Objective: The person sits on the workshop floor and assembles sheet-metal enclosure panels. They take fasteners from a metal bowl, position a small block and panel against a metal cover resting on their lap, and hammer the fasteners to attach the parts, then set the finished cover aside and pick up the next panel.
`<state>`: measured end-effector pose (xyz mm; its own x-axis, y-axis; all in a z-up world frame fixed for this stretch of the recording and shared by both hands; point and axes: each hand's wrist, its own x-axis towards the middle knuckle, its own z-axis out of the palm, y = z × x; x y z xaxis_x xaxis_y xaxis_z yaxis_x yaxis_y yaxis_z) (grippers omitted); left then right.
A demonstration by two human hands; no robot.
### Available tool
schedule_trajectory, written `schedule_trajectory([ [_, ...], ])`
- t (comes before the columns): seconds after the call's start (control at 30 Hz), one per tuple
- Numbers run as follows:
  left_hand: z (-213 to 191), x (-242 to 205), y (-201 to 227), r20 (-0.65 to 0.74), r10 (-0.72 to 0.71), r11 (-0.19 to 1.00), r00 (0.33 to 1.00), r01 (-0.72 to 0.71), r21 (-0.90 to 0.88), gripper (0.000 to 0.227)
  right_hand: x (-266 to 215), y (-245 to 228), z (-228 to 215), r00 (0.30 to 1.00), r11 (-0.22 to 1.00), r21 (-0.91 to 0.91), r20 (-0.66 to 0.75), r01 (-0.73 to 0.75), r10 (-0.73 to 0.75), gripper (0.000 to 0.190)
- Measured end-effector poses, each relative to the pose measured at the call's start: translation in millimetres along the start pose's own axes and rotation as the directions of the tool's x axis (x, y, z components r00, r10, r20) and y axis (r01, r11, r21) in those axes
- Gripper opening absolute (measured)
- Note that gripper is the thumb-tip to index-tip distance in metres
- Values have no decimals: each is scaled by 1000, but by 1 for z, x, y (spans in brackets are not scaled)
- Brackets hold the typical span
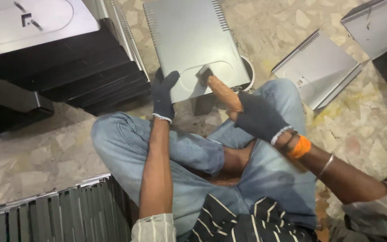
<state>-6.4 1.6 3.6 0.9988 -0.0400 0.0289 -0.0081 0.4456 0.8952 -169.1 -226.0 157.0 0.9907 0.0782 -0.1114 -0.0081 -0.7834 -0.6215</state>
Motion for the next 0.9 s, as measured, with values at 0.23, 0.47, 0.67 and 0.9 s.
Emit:
schedule_trajectory([
  [0.23, -19, 22, -31, 39, 50, 997, 998, -52, 50, 37, -7, -68, -43, 976, 979, 71, -100, -189, 196, 46],
  [0.47, -4, 1, -7, 14, 19, 998, 1000, -18, -52, 39, -10, -47, -19, 971, 955, 259, -148, -143, 186, 37],
  [0.67, -5, 0, 0, 41, 9, 998, 999, -7, -63, 40, -4, -59, -54, 978, 960, 200, -30, -194, 204, 40],
  [0.9, -17, 11, -23, 26, 30, 999, 999, -29, -40, 40, 7, -10, -81, 846, 880, 224, -448, 419, -289, 28],
])
